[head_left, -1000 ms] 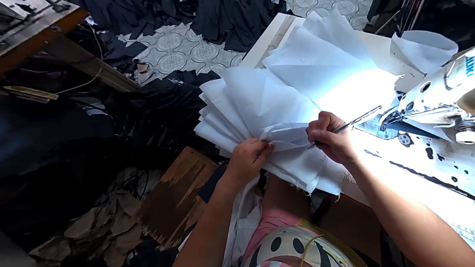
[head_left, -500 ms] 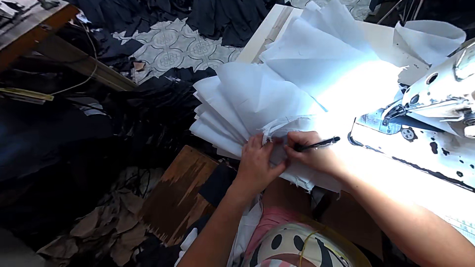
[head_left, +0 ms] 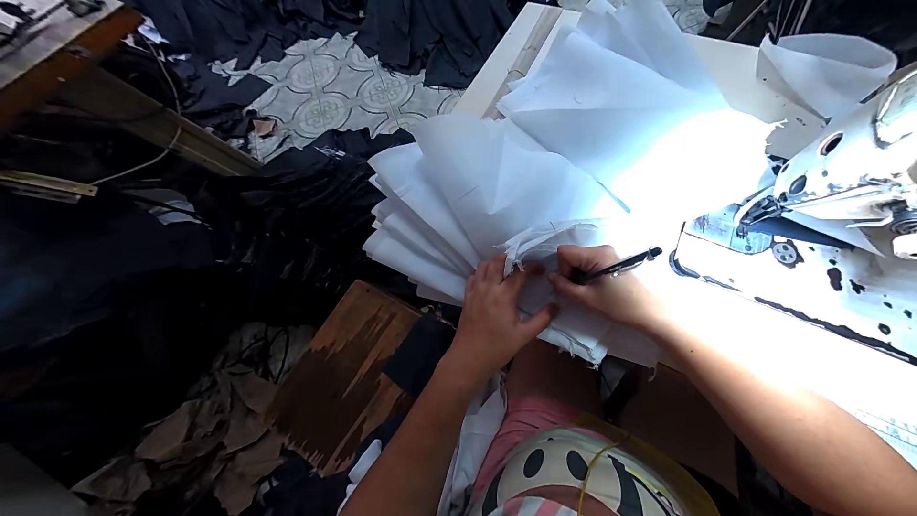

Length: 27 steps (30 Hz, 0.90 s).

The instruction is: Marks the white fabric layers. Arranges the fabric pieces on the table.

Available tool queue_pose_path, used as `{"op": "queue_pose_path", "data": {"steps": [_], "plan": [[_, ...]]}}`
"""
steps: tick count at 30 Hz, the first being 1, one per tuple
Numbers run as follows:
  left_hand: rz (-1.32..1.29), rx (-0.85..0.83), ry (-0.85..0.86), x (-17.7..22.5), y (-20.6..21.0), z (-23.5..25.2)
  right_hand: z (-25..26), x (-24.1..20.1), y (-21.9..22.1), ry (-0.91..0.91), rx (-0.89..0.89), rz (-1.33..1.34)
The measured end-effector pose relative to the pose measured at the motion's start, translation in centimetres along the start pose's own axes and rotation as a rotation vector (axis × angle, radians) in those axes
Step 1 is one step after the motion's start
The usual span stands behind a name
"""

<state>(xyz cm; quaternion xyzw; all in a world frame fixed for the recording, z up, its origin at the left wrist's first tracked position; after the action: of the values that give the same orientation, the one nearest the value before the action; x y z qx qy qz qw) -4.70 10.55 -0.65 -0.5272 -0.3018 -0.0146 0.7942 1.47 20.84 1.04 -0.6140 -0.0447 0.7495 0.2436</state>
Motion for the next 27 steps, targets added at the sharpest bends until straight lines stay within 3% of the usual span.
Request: {"op": "queue_pose_path", "data": {"steps": [10,14,19,22,24,27], "plan": [[-0.02,-0.049,0.028,0.0,0.0,-0.1,0.1,0.1,0.0,0.042,-0.023,0.006],[-0.098,-0.137,0.138,0.0,-0.9,-0.1,0.1,1.9,-2.4,0.199,0.137,0.368],[-0.17,0.002,0.121,-0.6,-2.0,0.3,0.1,1.9,-3.7,0.139,0.245,0.757],[-0.14,0.086,0.06,-1.1,-2.5,0.8,0.1,-0.2,-4.5,-0.027,0.166,0.928],[-0.075,0.149,-0.046,-1.5,-2.7,1.1,-0.1,-1.9,-4.1,-0.116,-0.004,0.962],[0.022,0.187,-0.093,-1.2,-2.4,1.4,-0.3,-2.0,-2.6,-0.031,-0.081,0.77]]}}
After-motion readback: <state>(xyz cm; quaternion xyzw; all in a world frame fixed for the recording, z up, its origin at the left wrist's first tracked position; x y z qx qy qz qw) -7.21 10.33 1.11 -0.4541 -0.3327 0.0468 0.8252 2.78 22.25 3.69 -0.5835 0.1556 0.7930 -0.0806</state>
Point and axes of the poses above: each hand's wrist, its own z-axis towards the middle knuckle, its own y-axis out of the palm, x = y × z, the point moved 10 cm from there along z, towards the middle knuckle, and after that the axes turned 7 degrees about z, right-handed, at the moved point
